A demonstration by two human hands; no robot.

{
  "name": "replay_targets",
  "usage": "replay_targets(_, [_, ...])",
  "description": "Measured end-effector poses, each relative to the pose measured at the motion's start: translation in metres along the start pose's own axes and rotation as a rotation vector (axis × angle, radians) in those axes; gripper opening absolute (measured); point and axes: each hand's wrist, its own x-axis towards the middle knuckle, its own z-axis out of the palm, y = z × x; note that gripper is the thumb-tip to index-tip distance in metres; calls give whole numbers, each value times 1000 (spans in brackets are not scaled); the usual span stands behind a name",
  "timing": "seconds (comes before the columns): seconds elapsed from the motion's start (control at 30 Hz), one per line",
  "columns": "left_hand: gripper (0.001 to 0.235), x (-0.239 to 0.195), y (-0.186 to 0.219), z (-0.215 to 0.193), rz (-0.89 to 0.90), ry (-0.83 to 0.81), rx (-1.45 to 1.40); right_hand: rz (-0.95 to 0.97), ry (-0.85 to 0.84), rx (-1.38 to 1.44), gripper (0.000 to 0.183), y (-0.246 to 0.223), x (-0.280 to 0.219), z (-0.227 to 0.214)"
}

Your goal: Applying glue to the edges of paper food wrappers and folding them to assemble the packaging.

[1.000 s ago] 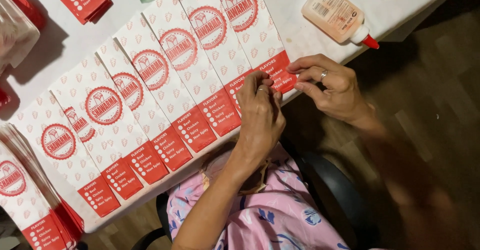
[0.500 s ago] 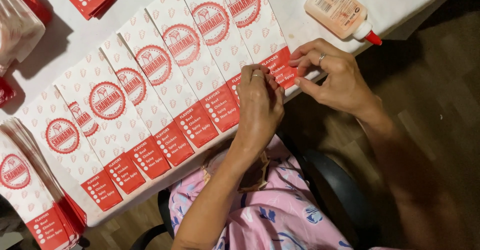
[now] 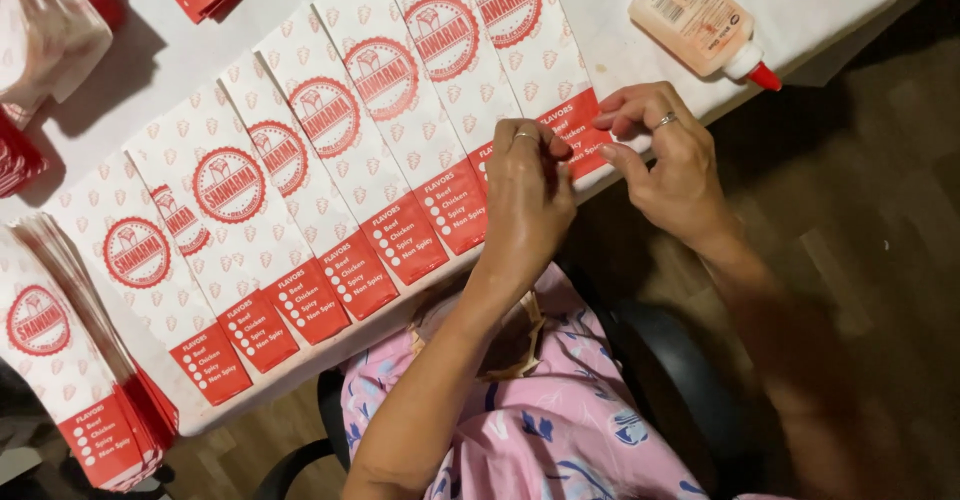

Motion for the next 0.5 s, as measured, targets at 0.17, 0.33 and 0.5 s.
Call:
replay_targets(0.17, [34, 2, -1, 6, 117, 4, 248, 1, -4, 25, 17, -2, -1, -2])
replay_targets(0.33, [30, 3, 6, -11, 45, -101, 118, 5, -22, 10, 16, -4, 4, -4])
replay_targets(0.5, [29, 6, 0, -6, 14, -91, 38, -18, 21, -101, 21, -13, 4, 10])
